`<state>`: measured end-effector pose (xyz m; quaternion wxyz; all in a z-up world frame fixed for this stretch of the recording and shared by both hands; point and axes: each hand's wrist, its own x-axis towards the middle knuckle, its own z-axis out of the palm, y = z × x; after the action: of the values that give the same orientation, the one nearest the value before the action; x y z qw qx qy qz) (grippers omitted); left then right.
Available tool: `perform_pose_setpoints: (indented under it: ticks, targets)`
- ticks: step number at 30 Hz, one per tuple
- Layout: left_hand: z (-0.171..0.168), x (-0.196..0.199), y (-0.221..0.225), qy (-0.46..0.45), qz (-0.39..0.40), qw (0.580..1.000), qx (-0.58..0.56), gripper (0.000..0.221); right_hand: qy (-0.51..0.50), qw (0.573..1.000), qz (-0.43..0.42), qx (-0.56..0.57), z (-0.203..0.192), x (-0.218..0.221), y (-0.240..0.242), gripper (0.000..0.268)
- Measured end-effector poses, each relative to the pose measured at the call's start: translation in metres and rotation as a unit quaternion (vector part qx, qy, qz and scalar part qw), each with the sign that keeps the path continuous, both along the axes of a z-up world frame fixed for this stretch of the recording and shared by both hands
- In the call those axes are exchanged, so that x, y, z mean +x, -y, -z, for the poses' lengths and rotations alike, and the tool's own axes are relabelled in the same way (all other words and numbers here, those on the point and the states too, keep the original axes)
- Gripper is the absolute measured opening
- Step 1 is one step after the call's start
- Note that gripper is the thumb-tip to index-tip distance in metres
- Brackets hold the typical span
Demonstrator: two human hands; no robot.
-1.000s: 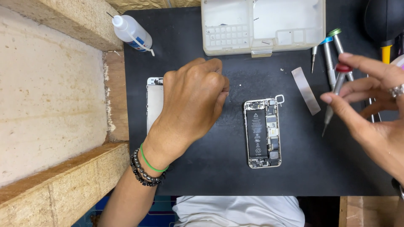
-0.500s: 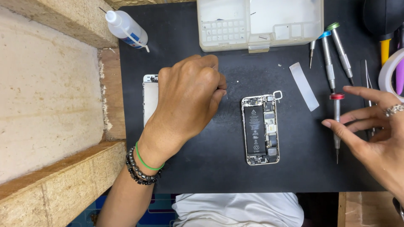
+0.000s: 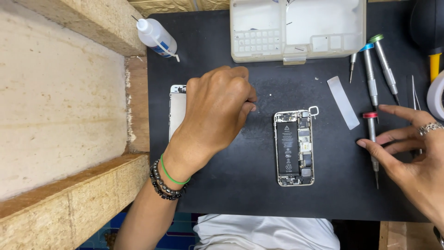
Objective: Finalizing the internal assembly of a smartphone by securing components with a precision screwdriver.
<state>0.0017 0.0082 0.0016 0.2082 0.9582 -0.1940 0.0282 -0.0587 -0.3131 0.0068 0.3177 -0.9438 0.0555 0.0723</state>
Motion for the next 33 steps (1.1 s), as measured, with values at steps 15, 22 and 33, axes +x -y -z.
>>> perform_pose_setpoints:
  ticks: [15,22,33]
  targets:
    - [-0.010,0.003,-0.007,-0.069,-0.050,0.996,0.030,0.016,-0.015,1.000,0.025,0.012,-0.010,-0.002,-0.008,0.061]
    - [-0.015,0.003,-0.004,-0.072,-0.044,0.996,0.024,0.015,0.077,0.997,0.023,-0.015,-0.016,0.006,0.009,0.049]
    - [-0.020,0.000,-0.003,-0.014,-0.055,0.998,0.023,0.018,0.155,0.971,-0.055,-0.175,-0.033,0.049,0.024,0.037]
